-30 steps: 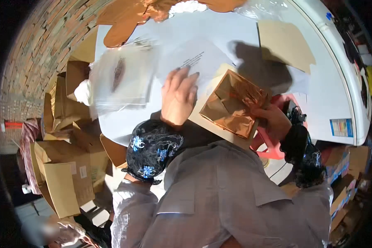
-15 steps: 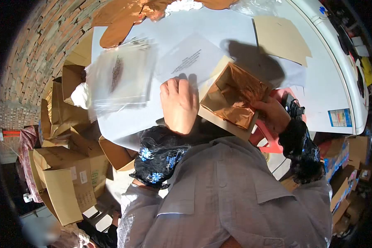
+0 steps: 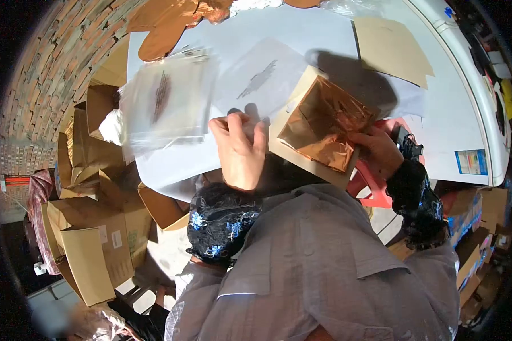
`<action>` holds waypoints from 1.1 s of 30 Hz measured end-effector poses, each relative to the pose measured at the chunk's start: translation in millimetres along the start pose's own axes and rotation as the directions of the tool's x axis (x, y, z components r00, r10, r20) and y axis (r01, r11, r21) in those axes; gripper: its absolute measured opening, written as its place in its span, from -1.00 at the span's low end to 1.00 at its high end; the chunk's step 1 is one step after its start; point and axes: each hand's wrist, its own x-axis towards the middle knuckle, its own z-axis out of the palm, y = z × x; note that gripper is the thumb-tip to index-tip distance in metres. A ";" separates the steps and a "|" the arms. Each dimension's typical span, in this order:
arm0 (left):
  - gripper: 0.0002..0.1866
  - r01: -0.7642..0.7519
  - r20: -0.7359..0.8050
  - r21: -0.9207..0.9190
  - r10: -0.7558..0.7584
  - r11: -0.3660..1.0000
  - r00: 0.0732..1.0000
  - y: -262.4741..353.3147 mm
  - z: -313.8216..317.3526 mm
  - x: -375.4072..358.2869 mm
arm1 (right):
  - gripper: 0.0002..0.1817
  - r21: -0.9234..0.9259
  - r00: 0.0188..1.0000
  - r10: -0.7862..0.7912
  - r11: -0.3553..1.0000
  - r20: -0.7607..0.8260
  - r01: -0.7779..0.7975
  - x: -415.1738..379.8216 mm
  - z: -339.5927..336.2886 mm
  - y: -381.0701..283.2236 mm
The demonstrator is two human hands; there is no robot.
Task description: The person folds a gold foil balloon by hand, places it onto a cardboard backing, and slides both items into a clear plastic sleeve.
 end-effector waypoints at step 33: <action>-0.81 -0.120 0.241 0.144 0.083 0.982 0.967 18.1 -1.8 10.9 | -0.55 -0.151 0.979 -0.169 0.977 -0.111 0.151 1.0 3.3 16.4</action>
